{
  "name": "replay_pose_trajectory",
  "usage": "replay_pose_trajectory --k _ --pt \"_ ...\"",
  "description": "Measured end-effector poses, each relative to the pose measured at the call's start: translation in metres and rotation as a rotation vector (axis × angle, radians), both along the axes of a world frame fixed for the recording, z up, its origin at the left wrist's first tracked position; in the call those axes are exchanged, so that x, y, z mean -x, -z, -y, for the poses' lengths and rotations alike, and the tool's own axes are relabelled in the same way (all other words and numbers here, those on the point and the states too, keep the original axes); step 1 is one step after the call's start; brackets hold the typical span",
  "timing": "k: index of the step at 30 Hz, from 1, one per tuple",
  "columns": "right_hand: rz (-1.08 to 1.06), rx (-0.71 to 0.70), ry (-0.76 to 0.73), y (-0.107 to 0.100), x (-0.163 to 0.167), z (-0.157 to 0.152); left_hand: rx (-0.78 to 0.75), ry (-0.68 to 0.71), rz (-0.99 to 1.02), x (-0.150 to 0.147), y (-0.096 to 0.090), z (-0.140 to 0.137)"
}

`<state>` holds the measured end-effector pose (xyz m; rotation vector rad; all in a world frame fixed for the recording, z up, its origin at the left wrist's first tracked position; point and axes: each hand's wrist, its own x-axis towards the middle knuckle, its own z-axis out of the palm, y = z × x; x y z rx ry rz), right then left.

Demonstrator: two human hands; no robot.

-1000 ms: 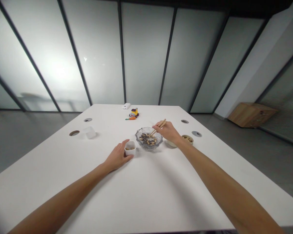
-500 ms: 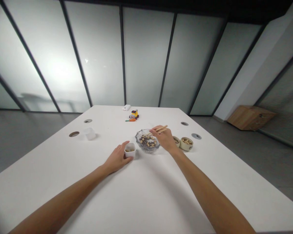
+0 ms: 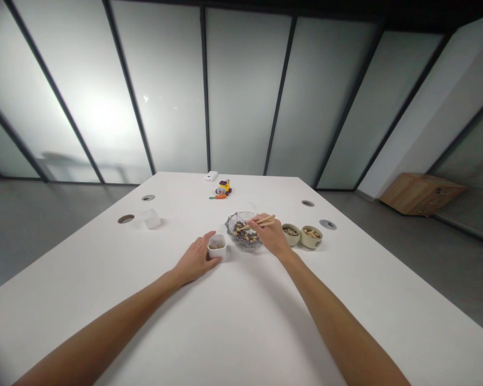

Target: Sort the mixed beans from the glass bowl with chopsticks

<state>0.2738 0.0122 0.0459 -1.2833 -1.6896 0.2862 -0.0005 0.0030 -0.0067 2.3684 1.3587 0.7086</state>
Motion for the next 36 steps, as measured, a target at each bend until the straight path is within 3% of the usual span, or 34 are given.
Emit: replay_pose_trajectory --k 7,13,18,21,27,36 --pt "-0.053 -0.033 -0.003 0.010 0.002 0.006 -0.018 -0.004 -0.005 -0.001 0.001 0.000" --pt "-0.144 -0.135 0.076 0.004 0.001 0.015 -0.012 -0.002 -0.008 0.000 0.000 0.001" --pt "-0.424 0.032 -0.039 -0.003 0.010 0.029 -0.012 0.005 -0.001 0.001 0.002 -0.001" --pt "-0.348 0.074 -0.070 -0.007 0.017 0.036 -0.007 0.009 -0.008 0.000 0.002 -0.001" --pt "-0.055 -0.214 0.066 0.003 0.005 0.027 -0.003 0.010 -0.023 0.000 0.000 -0.001" --pt "-0.002 -0.228 0.028 0.033 -0.004 0.001 -0.013 0.001 -0.011 -0.001 0.002 -0.002"
